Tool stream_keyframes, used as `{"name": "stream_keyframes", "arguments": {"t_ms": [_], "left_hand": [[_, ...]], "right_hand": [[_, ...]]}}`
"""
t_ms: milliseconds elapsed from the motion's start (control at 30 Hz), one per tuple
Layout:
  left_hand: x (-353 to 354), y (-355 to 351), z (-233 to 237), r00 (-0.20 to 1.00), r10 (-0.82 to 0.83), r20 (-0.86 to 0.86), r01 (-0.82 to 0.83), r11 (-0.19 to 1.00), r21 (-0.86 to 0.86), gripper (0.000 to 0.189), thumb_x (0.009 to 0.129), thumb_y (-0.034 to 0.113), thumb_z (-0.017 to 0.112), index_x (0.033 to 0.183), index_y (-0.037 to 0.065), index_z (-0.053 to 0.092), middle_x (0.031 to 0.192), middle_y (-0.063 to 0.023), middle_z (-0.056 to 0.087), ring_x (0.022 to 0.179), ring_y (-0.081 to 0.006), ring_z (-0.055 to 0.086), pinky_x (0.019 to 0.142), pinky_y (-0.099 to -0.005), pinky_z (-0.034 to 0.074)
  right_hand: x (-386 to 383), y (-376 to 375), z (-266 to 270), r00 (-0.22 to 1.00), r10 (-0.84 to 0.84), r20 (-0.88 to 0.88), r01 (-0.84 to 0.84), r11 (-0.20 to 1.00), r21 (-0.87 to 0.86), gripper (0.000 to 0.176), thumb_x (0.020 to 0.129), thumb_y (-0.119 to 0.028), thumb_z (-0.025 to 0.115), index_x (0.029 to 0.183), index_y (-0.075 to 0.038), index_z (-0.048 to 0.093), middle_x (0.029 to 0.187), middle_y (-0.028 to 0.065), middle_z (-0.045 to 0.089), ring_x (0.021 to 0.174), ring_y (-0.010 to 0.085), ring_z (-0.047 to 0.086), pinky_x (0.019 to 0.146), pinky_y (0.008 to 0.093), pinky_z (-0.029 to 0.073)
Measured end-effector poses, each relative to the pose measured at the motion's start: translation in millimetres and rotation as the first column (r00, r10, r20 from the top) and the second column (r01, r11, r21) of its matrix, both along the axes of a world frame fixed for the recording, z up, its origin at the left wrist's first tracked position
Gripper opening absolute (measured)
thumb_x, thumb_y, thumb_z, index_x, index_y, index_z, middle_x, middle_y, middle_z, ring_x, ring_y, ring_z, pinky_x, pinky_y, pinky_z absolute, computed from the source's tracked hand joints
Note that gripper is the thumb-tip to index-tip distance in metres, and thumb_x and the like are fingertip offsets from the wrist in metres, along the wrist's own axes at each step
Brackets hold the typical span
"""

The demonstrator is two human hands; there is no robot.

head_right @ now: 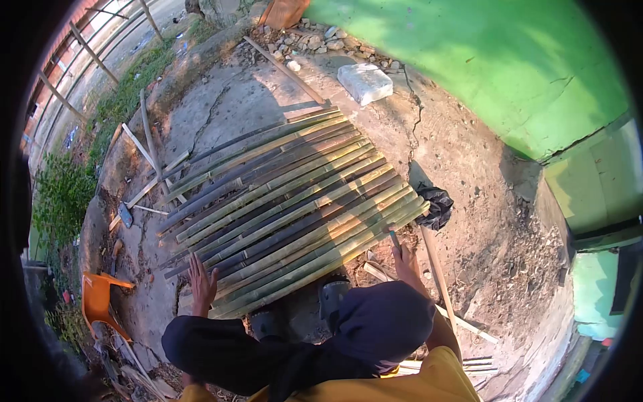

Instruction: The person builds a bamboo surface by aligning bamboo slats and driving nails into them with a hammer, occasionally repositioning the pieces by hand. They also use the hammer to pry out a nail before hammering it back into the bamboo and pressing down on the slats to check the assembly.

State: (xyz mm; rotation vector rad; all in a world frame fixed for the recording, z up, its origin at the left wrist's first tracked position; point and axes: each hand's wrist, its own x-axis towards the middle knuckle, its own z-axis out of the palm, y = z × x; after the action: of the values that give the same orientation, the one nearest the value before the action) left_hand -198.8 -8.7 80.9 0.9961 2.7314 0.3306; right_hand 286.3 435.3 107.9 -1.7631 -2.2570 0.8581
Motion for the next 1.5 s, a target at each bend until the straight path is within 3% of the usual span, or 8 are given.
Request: {"name": "stream_keyframes", "arguments": {"t_ms": [100, 133, 200, 633, 800, 1000, 1333, 1500], "left_hand": [[-7, 16, -22, 0.997, 0.074, -0.023, -0.072, 0.996, 0.056, 0.089, 0.108, 0.047, 0.054, 0.169, -0.001, 0.011, 0.177, -0.0259, 0.010, 0.165, -0.0418, 0.006, 0.131, -0.0563, 0.010], [-15, 17, -32, 0.999, 0.040, -0.009, -0.039, 0.997, 0.065, 0.089, 0.108, 0.047, 0.054, 0.169, -0.001, 0.011, 0.177, -0.0259, 0.010, 0.165, -0.0418, 0.006, 0.131, -0.0563, 0.010], [-25, 20, -52, 0.981, 0.108, -0.159, -0.085, 0.985, 0.149, 0.086, 0.108, 0.045, 0.052, 0.170, 0.000, 0.013, 0.177, -0.0231, 0.011, 0.165, -0.0397, 0.007, 0.132, -0.0545, 0.009], [-14, 48, -31, 0.971, 0.167, -0.168, -0.199, 0.960, -0.197, 0.083, 0.108, 0.046, 0.045, 0.170, 0.002, 0.013, 0.179, -0.0162, 0.009, 0.166, -0.0336, 0.003, 0.132, -0.0539, 0.004], [9, 42, -40, 0.974, 0.209, -0.091, -0.194, 0.969, 0.150, 0.087, 0.105, 0.047, 0.054, 0.168, -0.002, 0.017, 0.178, -0.0222, 0.011, 0.165, -0.0388, 0.007, 0.131, -0.0588, 0.004], [19, 49, -20, 0.961, 0.246, -0.127, -0.237, 0.968, 0.082, 0.100, 0.102, 0.062, 0.052, 0.168, -0.004, 0.017, 0.177, -0.0220, 0.012, 0.165, -0.0368, 0.009, 0.133, -0.0541, 0.005], [17, 18, -24, 0.885, 0.459, -0.082, -0.402, 0.840, 0.364, 0.080, 0.109, 0.045, 0.048, 0.169, 0.002, 0.018, 0.177, -0.0214, 0.014, 0.165, -0.0379, 0.011, 0.131, -0.0579, 0.005], [56, -25, -33, 0.822, 0.570, 0.014, -0.569, 0.819, 0.070, 0.073, 0.110, 0.037, 0.047, 0.169, 0.002, 0.021, 0.176, -0.0201, 0.020, 0.163, -0.0395, 0.019, 0.127, -0.0644, 0.016]], "right_hand": [[10, -2, 17, 0.994, -0.089, 0.068, 0.099, 0.980, -0.173, 0.042, 0.108, -0.043, 0.056, 0.120, -0.003, 0.062, 0.092, 0.0315, 0.066, 0.087, 0.0506, 0.067, 0.074, 0.0575, 0.050], [30, -8, 0, 0.992, 0.124, 0.001, -0.121, 0.974, 0.192, 0.040, 0.105, -0.041, 0.061, 0.122, -0.004, 0.060, 0.082, 0.0286, 0.064, 0.082, 0.0481, 0.066, 0.072, 0.0562, 0.047], [26, -2, 4, 0.994, -0.105, 0.004, 0.098, 0.944, 0.315, 0.029, 0.104, -0.030, 0.063, 0.112, -0.002, 0.063, 0.079, 0.0247, 0.064, 0.077, 0.0457, 0.068, 0.071, 0.0520, 0.051], [40, 204, -50, 0.926, -0.375, 0.049, 0.308, 0.823, 0.478, 0.026, 0.096, -0.017, 0.071, 0.118, -0.004, 0.065, 0.095, 0.0202, 0.074, 0.090, 0.0403, 0.073, 0.074, 0.0518, 0.056], [43, 249, -75, 0.965, -0.257, 0.052, 0.206, 0.866, 0.456, 0.012, 0.094, -0.012, 0.070, 0.105, -0.009, 0.067, 0.095, 0.0152, 0.077, 0.086, 0.0375, 0.075, 0.075, 0.0515, 0.057], [73, 311, -146, 0.980, -0.149, 0.130, 0.075, 0.889, 0.452, 0.075, 0.087, -0.014, 0.082, 0.156, -0.014, 0.052, 0.090, 0.0051, 0.072, 0.082, 0.0292, 0.074, 0.077, 0.0486, 0.059], [74, 313, -145, 0.947, -0.134, 0.293, -0.023, 0.880, 0.475, 0.043, 0.091, -0.026, 0.075, 0.129, -0.008, 0.067, 0.109, 0.0209, 0.076, 0.103, 0.0421, 0.073, 0.087, 0.0556, 0.057], [73, 304, -133, 0.886, -0.187, 0.423, -0.011, 0.906, 0.423, 0.037, 0.089, -0.029, 0.081, 0.112, -0.002, 0.072, 0.099, 0.0168, 0.077, 0.091, 0.0406, 0.074, 0.083, 0.0528, 0.057]]}}
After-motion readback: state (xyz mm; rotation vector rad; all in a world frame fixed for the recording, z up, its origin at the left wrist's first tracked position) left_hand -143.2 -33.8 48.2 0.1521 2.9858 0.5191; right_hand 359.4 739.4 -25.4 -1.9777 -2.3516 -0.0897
